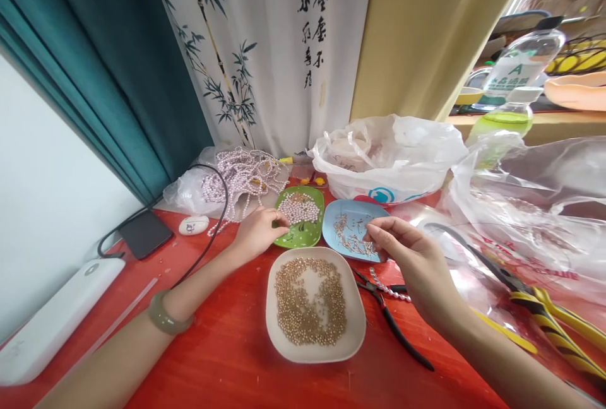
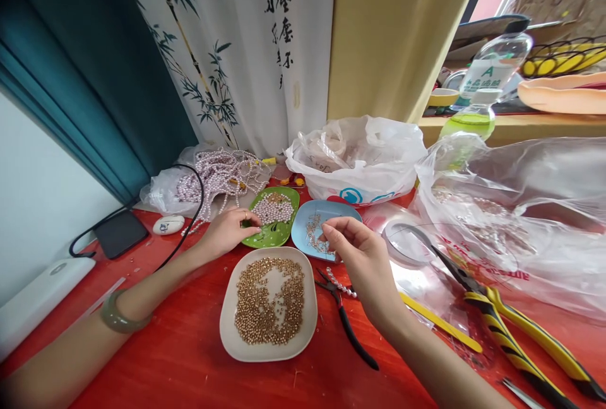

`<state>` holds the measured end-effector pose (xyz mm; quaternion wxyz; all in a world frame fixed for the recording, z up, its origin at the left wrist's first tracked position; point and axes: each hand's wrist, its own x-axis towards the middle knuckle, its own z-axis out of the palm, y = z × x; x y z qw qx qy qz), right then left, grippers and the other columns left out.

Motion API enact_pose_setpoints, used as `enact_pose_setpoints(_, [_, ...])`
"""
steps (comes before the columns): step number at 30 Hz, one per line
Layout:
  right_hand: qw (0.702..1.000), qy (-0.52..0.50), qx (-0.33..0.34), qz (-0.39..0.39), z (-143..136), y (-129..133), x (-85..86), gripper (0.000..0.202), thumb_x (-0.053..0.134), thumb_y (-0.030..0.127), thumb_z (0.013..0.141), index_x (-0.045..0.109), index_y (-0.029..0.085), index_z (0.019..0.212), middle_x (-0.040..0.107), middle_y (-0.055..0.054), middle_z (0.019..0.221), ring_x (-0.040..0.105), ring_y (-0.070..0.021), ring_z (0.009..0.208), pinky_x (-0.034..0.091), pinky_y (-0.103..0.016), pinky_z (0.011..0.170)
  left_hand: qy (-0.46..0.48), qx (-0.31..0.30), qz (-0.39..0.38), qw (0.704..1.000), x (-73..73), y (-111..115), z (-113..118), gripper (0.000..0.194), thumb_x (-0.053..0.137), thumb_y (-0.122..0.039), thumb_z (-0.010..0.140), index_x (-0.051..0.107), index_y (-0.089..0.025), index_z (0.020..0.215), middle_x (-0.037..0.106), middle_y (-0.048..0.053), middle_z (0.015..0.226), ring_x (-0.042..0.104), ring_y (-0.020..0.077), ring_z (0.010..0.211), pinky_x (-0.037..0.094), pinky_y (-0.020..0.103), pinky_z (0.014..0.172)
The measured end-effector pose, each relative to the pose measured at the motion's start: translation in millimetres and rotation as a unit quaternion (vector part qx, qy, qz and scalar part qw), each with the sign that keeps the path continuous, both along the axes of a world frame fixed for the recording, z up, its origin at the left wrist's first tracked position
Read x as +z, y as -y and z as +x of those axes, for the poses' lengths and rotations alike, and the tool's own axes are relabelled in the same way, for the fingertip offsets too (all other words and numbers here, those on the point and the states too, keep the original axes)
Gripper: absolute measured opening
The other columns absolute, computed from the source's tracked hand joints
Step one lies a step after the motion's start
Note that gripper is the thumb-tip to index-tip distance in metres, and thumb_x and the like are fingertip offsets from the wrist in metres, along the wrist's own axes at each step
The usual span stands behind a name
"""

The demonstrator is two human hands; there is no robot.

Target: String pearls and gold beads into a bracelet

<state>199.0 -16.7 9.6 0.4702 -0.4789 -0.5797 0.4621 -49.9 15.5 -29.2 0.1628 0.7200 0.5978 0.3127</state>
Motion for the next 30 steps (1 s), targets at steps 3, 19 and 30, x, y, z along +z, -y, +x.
enact_pose_setpoints(3, [1.0, 0.002, 0.005, 0.002, 0.1, -0.6, 0.0, 0.02, 0.054, 0.037, 0.073, 0.054, 0.018, 0.067, 0.051, 0.002, 0.059, 0.041, -0.0094, 0.052, 0.035, -0.023, 0.051, -0.026, -0.009, -0.001, 1.0, -1.9, -0.6, -1.2, 0.005, 0.06, -0.022, 0.065, 0.065, -0.023, 0.064, 0.065, 0.003, 0.076, 0.05, 0.0208, 0.076, 0.03, 0.03, 0.071])
enact_pose_setpoints(19, [1.0, -0.019, 0.015, -0.006, -0.2, 1.3, -0.7, 0.019, 0.056, 0.036, 0.073, 0.055, 0.017, 0.068, 0.051, 0.003, 0.058, 0.042, -0.0085, 0.052, 0.035, -0.022, 0.051, -0.105, 0.002, -0.022, 0.994, 1.5, 1.1, 1.7, 0.01, 0.054, -0.023, 0.072, 0.063, -0.021, 0.072, 0.066, 0.0, 0.083, 0.052, 0.0186, 0.082, 0.037, 0.031, 0.075])
enact_pose_setpoints(30, [1.0, -0.006, 0.012, -0.004, 0.1, 0.6, -1.2, 0.02, 0.055, 0.037, 0.073, 0.055, 0.017, 0.068, 0.053, 0.002, 0.06, 0.044, -0.0093, 0.052, 0.036, -0.023, 0.051, -0.098, 0.01, -0.012, 0.995, 5.3, 1.5, 2.9, 0.013, 0.053, -0.026, 0.074, 0.063, -0.02, 0.073, 0.067, 0.0, 0.084, 0.053, 0.0181, 0.084, 0.038, 0.031, 0.079])
